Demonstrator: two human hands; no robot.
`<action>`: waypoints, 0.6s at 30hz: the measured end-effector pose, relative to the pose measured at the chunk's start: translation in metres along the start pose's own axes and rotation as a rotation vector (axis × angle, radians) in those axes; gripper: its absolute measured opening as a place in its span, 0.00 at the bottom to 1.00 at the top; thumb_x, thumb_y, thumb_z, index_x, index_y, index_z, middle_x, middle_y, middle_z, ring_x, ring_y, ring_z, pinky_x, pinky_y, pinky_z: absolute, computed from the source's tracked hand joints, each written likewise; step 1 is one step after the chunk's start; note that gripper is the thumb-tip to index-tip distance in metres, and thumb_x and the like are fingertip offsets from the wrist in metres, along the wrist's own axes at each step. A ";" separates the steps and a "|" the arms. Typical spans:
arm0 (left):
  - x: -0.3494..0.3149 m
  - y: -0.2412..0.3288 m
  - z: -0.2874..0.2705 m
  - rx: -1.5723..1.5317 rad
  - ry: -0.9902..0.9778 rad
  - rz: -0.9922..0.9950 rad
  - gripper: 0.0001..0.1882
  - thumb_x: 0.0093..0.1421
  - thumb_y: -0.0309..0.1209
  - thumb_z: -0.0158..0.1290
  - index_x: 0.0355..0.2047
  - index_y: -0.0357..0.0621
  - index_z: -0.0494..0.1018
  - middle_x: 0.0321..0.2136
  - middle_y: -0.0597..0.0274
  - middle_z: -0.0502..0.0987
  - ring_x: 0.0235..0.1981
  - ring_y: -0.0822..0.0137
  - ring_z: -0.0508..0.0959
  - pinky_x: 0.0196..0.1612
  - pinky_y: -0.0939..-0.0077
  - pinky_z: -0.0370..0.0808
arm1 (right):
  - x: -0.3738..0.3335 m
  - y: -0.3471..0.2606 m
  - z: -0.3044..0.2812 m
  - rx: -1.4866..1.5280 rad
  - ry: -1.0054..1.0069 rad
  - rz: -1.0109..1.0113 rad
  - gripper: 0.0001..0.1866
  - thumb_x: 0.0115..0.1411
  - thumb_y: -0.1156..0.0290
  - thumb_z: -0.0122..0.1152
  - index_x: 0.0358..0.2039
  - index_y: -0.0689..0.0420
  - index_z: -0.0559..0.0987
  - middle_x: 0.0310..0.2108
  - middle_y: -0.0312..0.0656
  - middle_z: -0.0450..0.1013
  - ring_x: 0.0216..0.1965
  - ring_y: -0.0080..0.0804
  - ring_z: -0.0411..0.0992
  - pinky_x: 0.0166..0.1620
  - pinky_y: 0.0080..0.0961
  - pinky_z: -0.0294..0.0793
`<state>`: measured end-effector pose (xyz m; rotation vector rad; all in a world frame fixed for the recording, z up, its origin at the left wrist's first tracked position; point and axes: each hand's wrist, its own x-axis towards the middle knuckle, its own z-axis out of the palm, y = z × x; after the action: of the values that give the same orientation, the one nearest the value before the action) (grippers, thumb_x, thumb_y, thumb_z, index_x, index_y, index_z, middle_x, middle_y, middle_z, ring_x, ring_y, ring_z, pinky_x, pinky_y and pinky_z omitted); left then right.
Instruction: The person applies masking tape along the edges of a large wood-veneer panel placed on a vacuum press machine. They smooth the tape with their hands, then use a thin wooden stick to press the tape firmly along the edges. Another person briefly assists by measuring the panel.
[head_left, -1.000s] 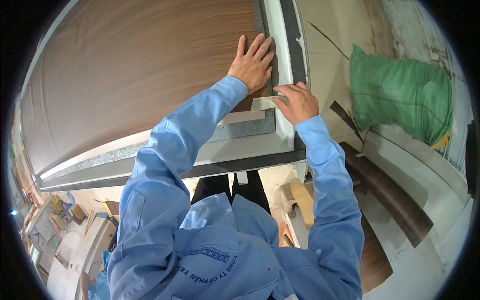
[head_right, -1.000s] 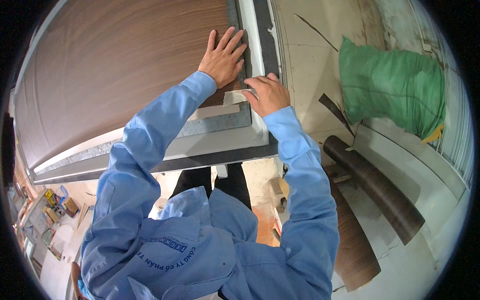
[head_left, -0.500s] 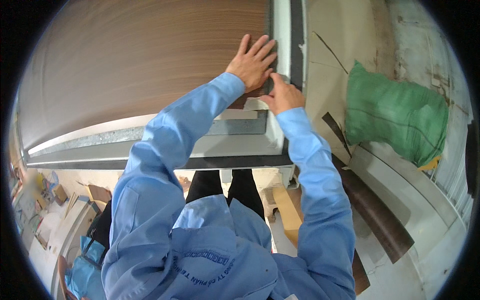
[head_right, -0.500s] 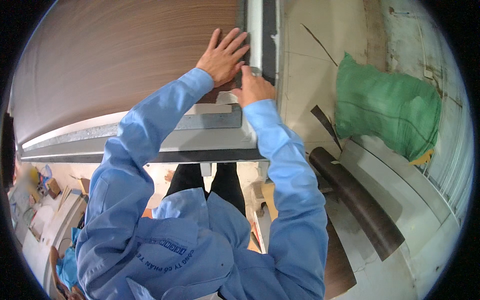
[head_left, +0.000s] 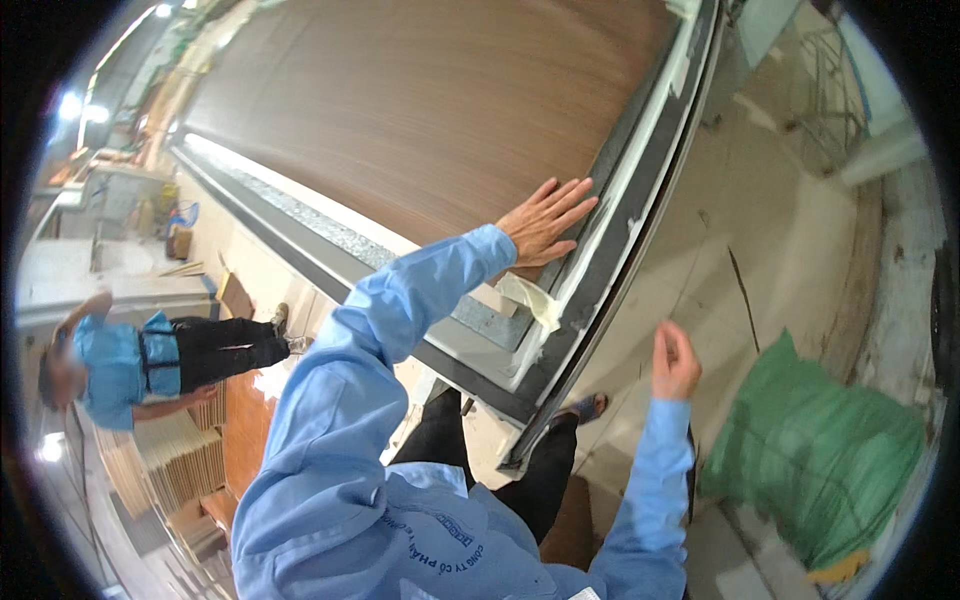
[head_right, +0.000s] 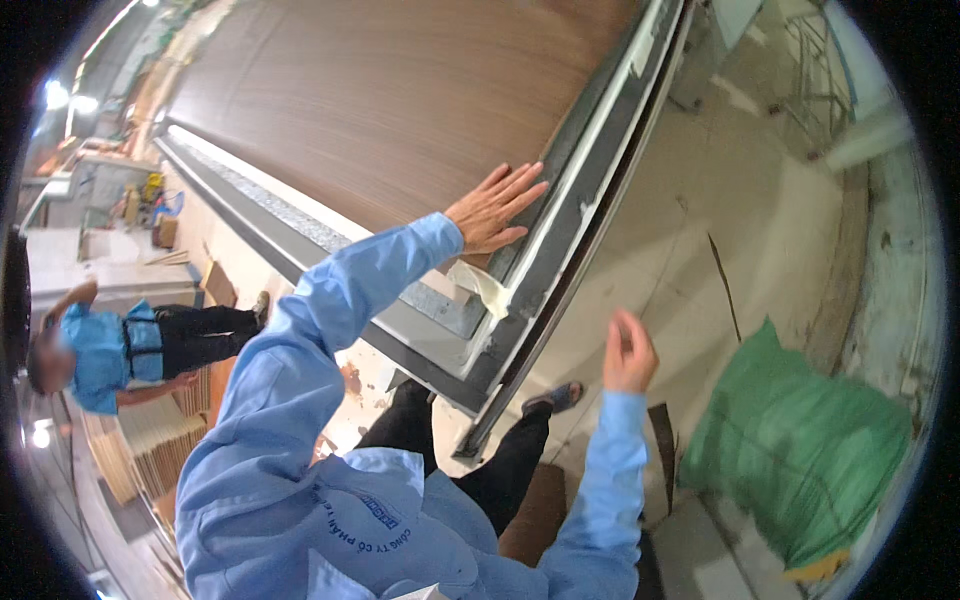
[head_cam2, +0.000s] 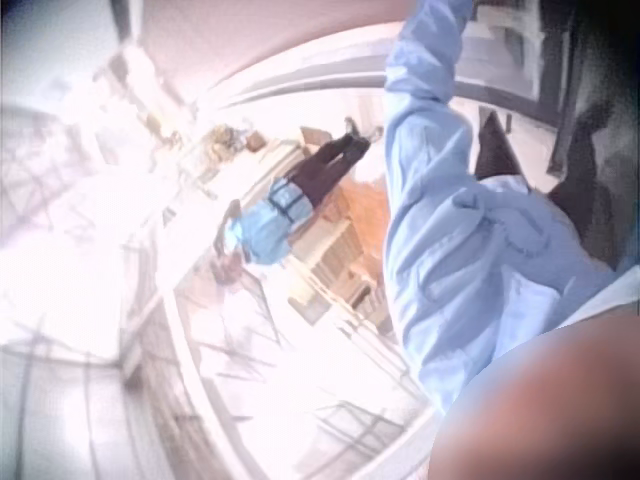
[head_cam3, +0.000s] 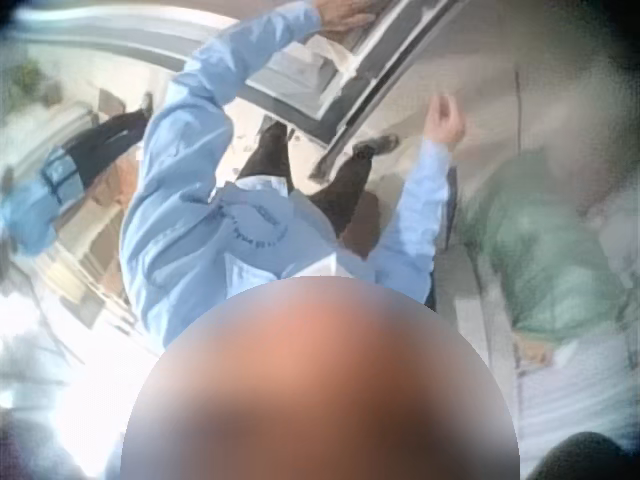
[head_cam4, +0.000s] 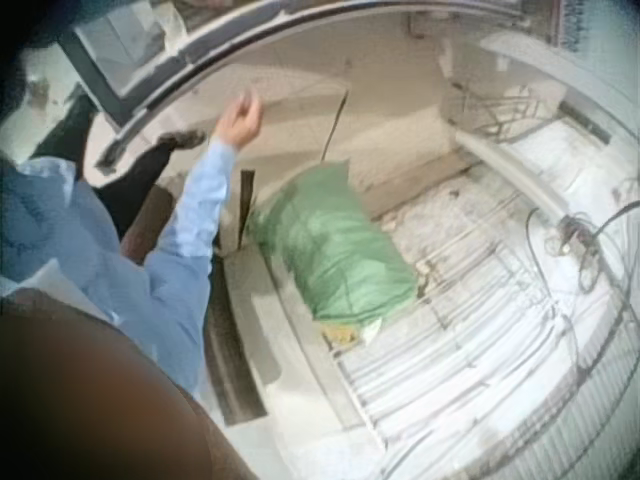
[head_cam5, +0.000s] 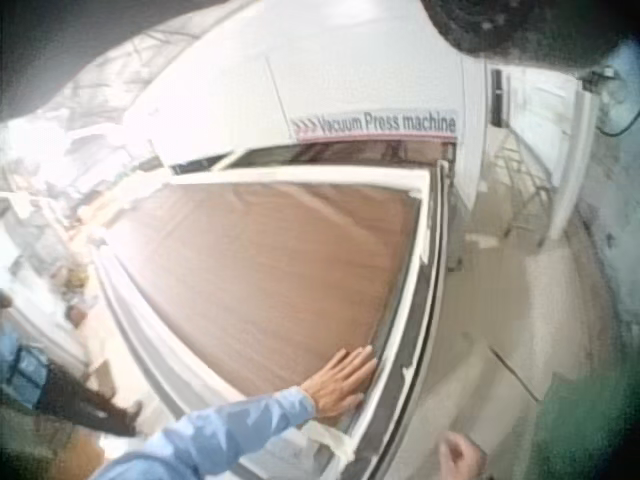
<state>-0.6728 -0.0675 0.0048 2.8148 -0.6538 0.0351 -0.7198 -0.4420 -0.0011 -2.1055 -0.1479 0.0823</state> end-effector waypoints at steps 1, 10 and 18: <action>0.001 0.003 0.001 -0.060 0.060 -0.051 0.45 0.68 0.45 0.52 0.78 0.46 0.43 0.78 0.46 0.40 0.78 0.48 0.44 0.78 0.47 0.43 | -0.019 0.030 -0.023 -0.058 -0.005 0.073 0.12 0.66 0.67 0.66 0.47 0.57 0.84 0.42 0.44 0.84 0.39 0.32 0.81 0.39 0.28 0.80; 0.027 0.049 0.011 -0.249 0.149 -0.496 0.40 0.72 0.44 0.48 0.76 0.40 0.46 0.78 0.45 0.43 0.78 0.50 0.46 0.78 0.50 0.44 | -0.119 0.204 -0.271 -0.149 -0.123 0.496 0.11 0.65 0.73 0.65 0.46 0.65 0.83 0.38 0.43 0.82 0.35 0.29 0.79 0.38 0.26 0.79; 0.078 -0.004 -0.028 -0.072 0.554 -0.789 0.23 0.71 0.43 0.51 0.62 0.50 0.72 0.67 0.53 0.70 0.59 0.45 0.77 0.61 0.50 0.74 | 0.122 0.081 -0.275 -0.091 -0.132 0.168 0.12 0.68 0.70 0.63 0.47 0.64 0.83 0.39 0.43 0.82 0.35 0.27 0.79 0.36 0.26 0.80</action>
<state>-0.6004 -0.0910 0.0376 2.5960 0.5591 0.5911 -0.5608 -0.7007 0.0706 -2.2006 -0.0537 0.3215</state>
